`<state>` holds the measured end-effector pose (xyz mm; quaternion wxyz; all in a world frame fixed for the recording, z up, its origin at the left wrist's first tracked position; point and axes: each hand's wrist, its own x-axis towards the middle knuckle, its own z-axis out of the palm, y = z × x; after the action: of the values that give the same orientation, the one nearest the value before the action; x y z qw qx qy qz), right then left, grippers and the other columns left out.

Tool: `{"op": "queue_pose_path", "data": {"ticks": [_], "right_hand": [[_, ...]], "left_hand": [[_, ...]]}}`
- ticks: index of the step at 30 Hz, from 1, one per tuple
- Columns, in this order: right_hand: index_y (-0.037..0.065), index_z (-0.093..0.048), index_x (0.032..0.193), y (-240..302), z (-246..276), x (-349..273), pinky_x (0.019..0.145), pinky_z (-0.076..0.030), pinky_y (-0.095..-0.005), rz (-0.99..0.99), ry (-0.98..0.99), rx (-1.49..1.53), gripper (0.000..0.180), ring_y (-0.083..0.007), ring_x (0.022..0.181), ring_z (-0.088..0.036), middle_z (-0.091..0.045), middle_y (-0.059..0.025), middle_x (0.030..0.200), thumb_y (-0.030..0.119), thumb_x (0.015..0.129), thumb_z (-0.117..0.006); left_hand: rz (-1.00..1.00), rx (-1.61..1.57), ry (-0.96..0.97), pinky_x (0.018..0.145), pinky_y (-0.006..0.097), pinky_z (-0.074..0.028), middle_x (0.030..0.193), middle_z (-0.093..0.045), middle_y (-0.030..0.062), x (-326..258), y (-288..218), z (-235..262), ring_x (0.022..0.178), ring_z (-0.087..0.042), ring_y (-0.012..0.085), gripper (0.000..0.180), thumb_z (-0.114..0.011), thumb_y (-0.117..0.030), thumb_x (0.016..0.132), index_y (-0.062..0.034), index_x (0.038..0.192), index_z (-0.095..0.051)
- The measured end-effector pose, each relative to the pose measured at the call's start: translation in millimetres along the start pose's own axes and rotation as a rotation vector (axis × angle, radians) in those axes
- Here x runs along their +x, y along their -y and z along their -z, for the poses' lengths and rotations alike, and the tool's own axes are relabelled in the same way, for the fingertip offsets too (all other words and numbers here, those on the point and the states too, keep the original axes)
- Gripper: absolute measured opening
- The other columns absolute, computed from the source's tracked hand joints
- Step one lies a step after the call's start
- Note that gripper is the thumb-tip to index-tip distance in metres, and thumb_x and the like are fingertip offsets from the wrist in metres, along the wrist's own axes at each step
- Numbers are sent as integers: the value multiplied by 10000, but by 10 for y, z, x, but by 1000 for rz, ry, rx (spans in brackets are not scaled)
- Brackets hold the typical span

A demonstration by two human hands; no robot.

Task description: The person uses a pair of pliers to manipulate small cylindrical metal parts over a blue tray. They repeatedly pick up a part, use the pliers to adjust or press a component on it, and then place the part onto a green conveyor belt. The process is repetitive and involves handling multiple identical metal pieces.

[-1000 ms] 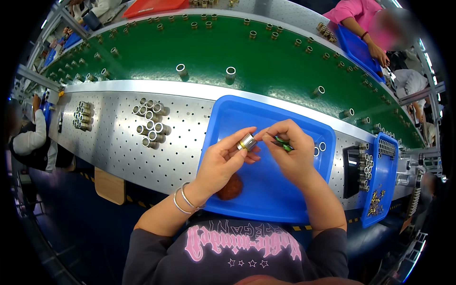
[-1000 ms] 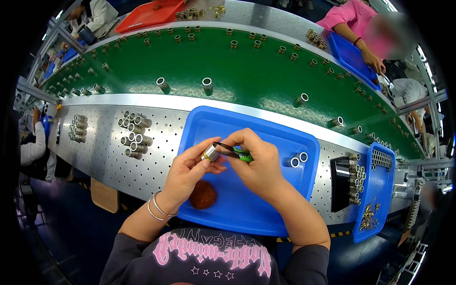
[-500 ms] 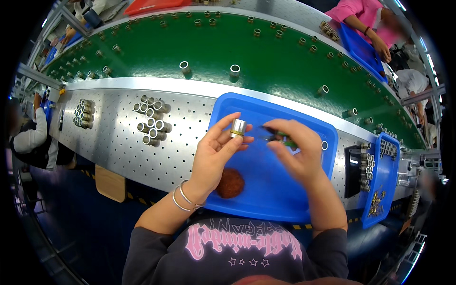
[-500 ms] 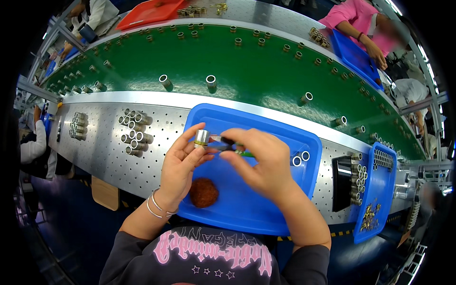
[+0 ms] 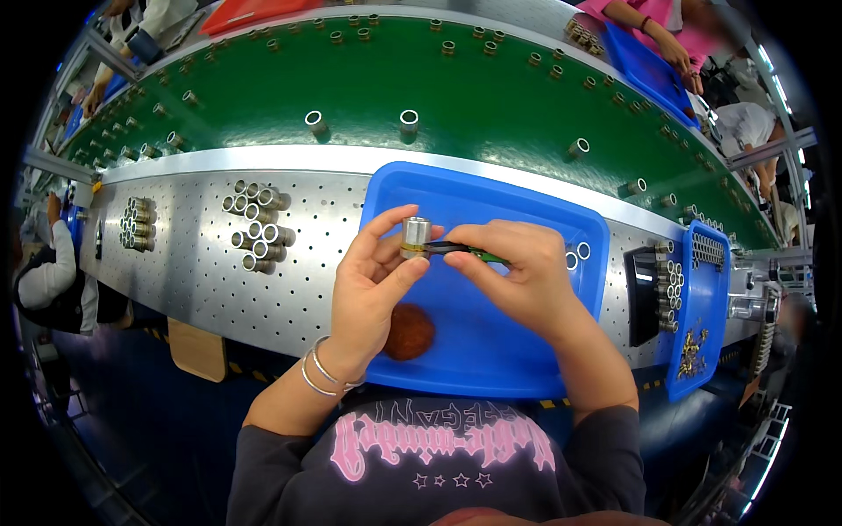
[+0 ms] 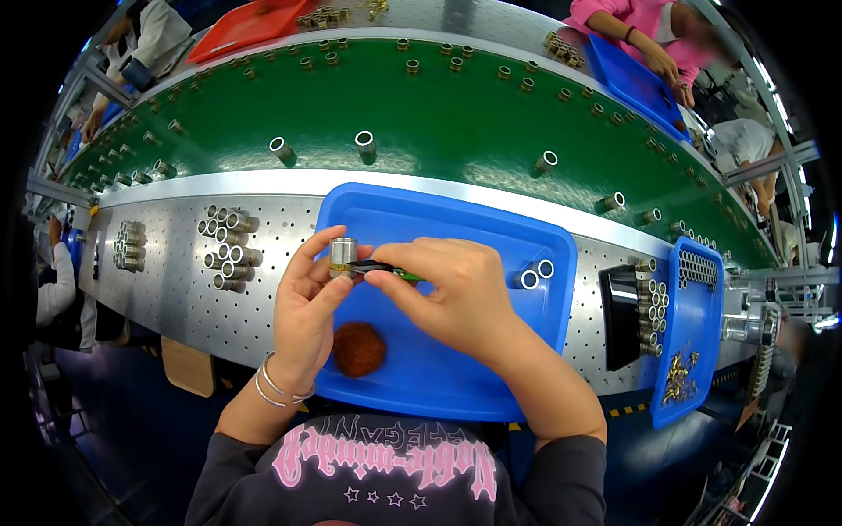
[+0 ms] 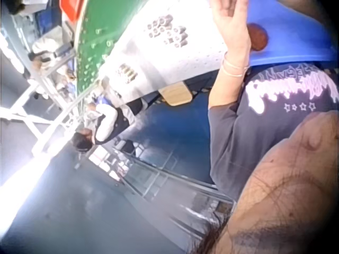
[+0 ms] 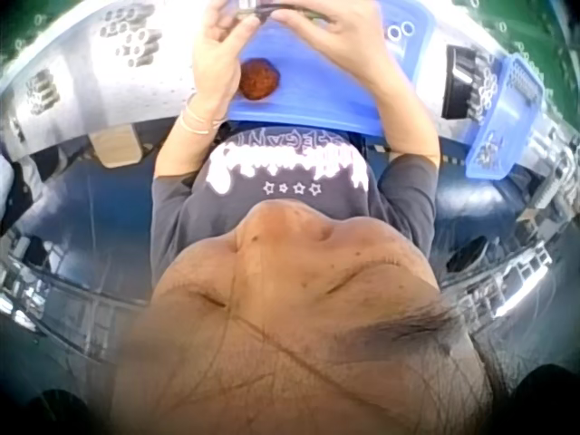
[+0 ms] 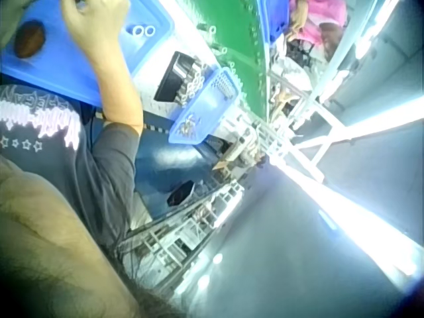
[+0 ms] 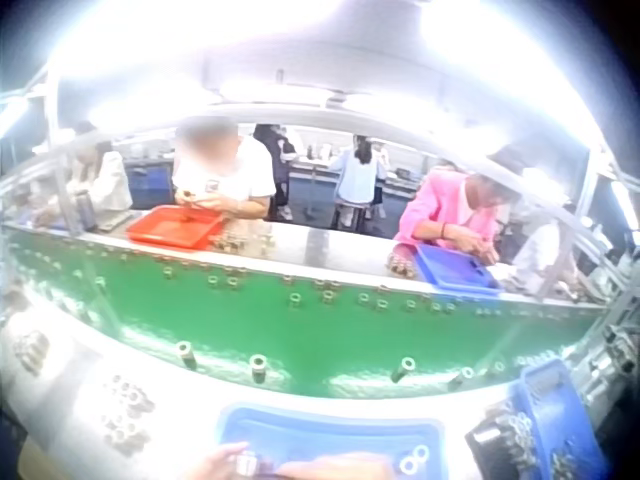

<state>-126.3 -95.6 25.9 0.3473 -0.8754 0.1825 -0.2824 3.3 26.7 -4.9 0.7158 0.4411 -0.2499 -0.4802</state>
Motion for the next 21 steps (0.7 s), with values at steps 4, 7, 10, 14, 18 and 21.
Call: {"op": "queue_pose_path", "data": {"ticks": [4,7,10,14,18,21], "right_hand": [[123,-690,873,-4,-7,2,485,-449,-262,9,-10,11,135,-171,556,-603,-643,-32,694,190,755,-690],[125,-690,869,-6,-6,-1,486,-451,-263,-4,-7,15,133,-169,557,-604,-645,-31,697,190,754,-692],[126,-690,865,-12,-1,-7,483,-448,-262,-18,-2,21,129,-167,556,-604,-646,-31,696,191,754,-692],[127,-692,854,-25,-5,-8,476,-443,-262,4,-12,21,122,-167,551,-600,-643,-30,685,191,750,-695],[126,-693,846,-25,-8,-12,472,-440,-264,9,-12,22,119,-169,549,-599,-641,-31,677,189,746,-697],[122,-693,847,-36,-3,-14,473,-440,-265,10,-4,7,121,-172,550,-599,-642,-34,679,187,745,-698]], "left_hand": [[7,-4,-9,896,266,-426,1138,-579,166,1,-27,-11,1027,-558,159,486,-582,6,834,-25,1284,-404],[7,3,-6,900,266,-425,1136,-580,166,1,-30,-3,1032,-556,160,490,-589,8,829,-24,1283,-408],[11,0,0,904,267,-423,1134,-581,167,0,-27,5,1040,-554,162,491,-594,8,827,-23,1282,-410],[12,8,4,911,270,-422,1130,-583,169,-2,-30,-5,1048,-553,170,491,-596,8,827,-22,1281,-412],[7,-1,5,921,278,-418,1128,-583,169,-5,-21,-8,1052,-553,177,494,-599,9,824,-19,1279,-412],[15,-5,4,926,284,-417,1130,-582,170,1,-23,-2,1053,-554,181,497,-603,10,821,-17,1279,-411]]}}
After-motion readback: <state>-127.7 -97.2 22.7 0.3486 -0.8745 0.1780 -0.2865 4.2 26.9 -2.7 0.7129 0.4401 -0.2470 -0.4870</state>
